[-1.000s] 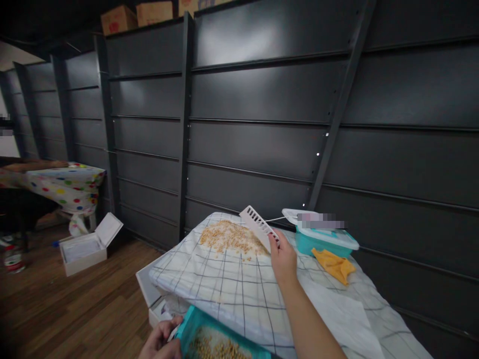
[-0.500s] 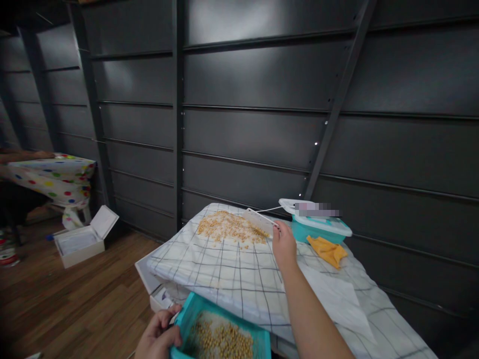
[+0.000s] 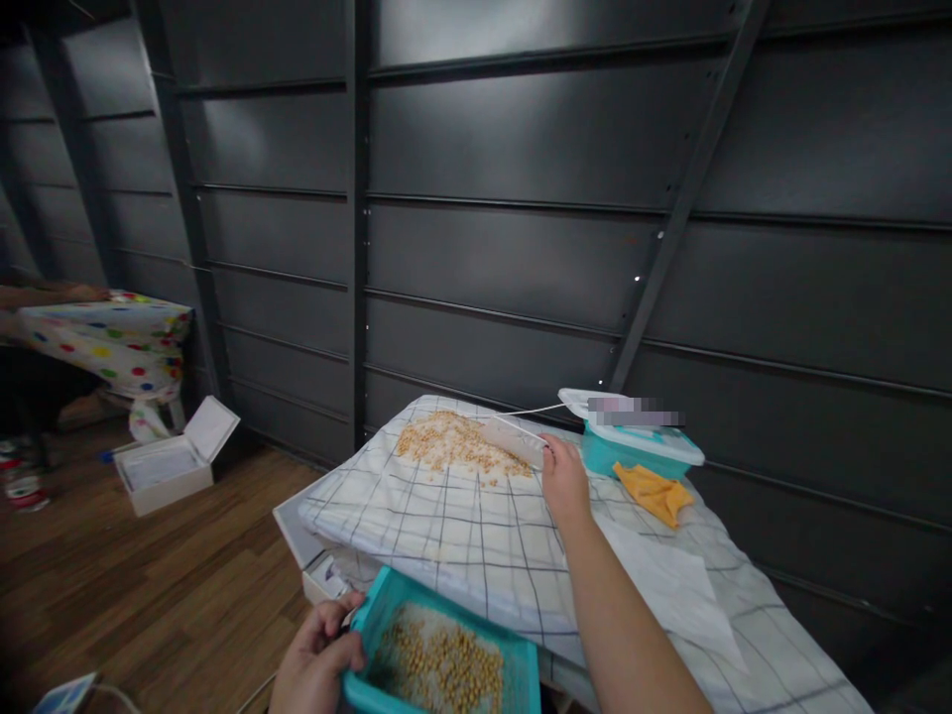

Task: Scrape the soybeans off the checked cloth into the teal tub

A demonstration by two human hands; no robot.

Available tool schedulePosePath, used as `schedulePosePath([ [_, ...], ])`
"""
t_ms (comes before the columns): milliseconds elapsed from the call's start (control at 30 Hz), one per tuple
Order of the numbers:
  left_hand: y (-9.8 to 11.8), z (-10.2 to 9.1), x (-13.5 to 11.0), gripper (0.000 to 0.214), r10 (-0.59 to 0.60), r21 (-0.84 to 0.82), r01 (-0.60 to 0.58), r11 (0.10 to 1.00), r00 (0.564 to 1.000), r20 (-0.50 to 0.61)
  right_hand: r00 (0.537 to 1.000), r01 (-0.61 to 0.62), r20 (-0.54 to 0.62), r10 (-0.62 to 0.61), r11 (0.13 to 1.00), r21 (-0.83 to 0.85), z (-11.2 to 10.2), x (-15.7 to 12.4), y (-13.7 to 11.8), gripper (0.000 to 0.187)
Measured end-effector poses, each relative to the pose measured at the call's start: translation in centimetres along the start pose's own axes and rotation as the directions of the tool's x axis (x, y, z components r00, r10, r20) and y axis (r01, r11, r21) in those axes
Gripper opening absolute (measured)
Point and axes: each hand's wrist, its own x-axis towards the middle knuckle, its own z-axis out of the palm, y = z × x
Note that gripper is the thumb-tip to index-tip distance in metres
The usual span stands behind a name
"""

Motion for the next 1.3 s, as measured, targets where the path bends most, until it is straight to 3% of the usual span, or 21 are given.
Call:
schedulePosePath([
  [700,0.1,0.3,-0.3,0.025,-0.026,0.004,0.026,1.0,1.0,0.012,0.99,0.017,0.141,-0.006,0.997,-0.078,-0.5,0.0,-0.6,0.032],
  [1300,1.6,1.7,-1.8,0.024,-0.062,-0.029,0.061,0.998,0.998,-0.031,0.996,-0.067,0.049,0.069,0.996,-0.051,-2.0,0.0,-2.7,0.023],
])
